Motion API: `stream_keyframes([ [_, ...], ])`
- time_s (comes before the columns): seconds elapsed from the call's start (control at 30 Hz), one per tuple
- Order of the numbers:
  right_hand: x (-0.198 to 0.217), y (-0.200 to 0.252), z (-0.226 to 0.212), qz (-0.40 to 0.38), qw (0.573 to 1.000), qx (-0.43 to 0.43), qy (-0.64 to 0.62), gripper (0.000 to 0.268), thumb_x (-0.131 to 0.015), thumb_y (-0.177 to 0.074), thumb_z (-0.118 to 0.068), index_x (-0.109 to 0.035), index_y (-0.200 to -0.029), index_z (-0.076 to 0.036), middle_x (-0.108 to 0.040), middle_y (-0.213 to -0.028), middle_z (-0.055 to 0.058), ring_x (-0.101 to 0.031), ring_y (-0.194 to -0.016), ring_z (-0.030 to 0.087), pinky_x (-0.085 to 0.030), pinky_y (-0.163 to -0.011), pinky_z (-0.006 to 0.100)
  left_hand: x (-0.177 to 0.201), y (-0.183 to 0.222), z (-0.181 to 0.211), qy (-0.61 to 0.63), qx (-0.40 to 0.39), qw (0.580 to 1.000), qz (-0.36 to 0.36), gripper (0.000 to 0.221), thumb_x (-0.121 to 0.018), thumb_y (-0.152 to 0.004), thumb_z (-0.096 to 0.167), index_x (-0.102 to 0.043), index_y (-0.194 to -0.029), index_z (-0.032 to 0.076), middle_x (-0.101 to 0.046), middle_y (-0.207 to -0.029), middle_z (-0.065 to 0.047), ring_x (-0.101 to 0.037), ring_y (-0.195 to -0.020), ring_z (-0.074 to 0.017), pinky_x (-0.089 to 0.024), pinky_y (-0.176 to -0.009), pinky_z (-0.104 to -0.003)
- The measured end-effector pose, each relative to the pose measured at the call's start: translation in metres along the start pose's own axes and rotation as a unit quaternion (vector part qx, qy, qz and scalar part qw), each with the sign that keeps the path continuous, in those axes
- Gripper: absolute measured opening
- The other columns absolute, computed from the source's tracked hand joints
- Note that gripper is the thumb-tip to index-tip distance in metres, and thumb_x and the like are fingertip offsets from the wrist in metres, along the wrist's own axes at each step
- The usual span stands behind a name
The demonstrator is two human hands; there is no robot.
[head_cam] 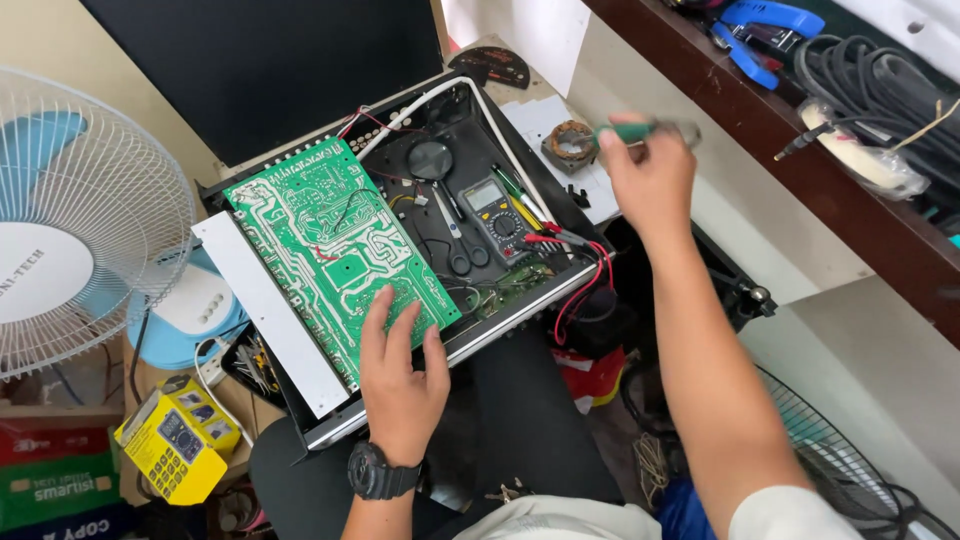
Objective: A person inspects a circuit board within an electronic chassis and uses a soldering iron to repair connections.
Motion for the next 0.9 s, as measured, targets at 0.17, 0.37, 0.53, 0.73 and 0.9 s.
stream_keyframes([
  [0.17, 0.006, 0.05, 0.031, 0.118, 0.975, 0.129, -0.14, 0.021, -0.086, -0.104, -0.005, -0.086, -0.124, -0.011, -0.08, -0.129, 0.014, -0.079, -0.12, 0.027, -0.064, -0.104, 0.038, 0.002, 0.002, 0.003, 0.009, -0.027, 0.999, 0.019, 0.024, -0.072, -0.113, 0.007, -0.075, -0.134, -0.005, -0.063, -0.158, -0.029, -0.064, -0.152, -0.0513, -0.059, -0.126, -0.063],
  [0.37, -0.007, 0.055, 0.043, 0.073, 0.976, 0.138, -0.151, 0.016, -0.085, -0.104, 0.001, -0.087, -0.117, -0.008, -0.082, -0.131, 0.015, -0.078, -0.124, 0.027, -0.062, -0.118, 0.041, 0.004, 0.004, 0.003, 0.006, -0.044, 0.998, 0.038, 0.021, -0.073, -0.112, 0.005, -0.076, -0.13, -0.005, -0.066, -0.154, -0.028, -0.067, -0.148, -0.05, -0.061, -0.124, -0.061],
  [0.53, -0.01, 0.05, 0.053, 0.035, 0.988, 0.073, -0.133, 0.017, -0.086, -0.1, -0.001, -0.09, -0.112, -0.013, -0.086, -0.128, 0.009, -0.08, -0.124, 0.021, -0.063, -0.118, 0.036, 0.003, 0.005, 0.002, 0.008, -0.043, 0.998, 0.039, 0.021, -0.072, -0.112, 0.005, -0.077, -0.129, -0.006, -0.066, -0.153, -0.029, -0.067, -0.148, -0.0502, -0.061, -0.125, -0.061],
  [0.73, 0.008, 0.045, 0.053, 0.095, 0.986, 0.067, -0.123, 0.017, -0.086, -0.101, -0.006, -0.089, -0.115, -0.014, -0.087, -0.125, 0.007, -0.081, -0.121, 0.021, -0.063, -0.114, 0.035, 0.004, 0.005, 0.001, 0.004, -0.046, 0.998, 0.045, 0.02, -0.073, -0.112, 0.004, -0.077, -0.128, -0.006, -0.067, -0.152, -0.028, -0.068, -0.146, -0.05, -0.062, -0.124, -0.06],
  [0.9, 0.006, 0.044, 0.08, 0.111, 0.989, -0.053, -0.078, 0.016, -0.094, -0.097, -0.03, -0.087, -0.107, -0.019, -0.085, -0.098, -0.002, -0.078, -0.091, 0.012, -0.062, -0.081, 0.031, 0.005, 0.005, 0.0, 0.01, -0.044, 0.998, 0.044, 0.021, -0.071, -0.113, 0.006, -0.077, -0.13, -0.006, -0.066, -0.153, -0.028, -0.067, -0.148, -0.0502, -0.061, -0.125, -0.062],
])
Point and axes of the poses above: each hand's wrist, its own y-axis away from the middle knuckle, its own x-axis out of the back of the hand, z = x × y, the point moved 10 cm from there along -y, towards the middle knuckle
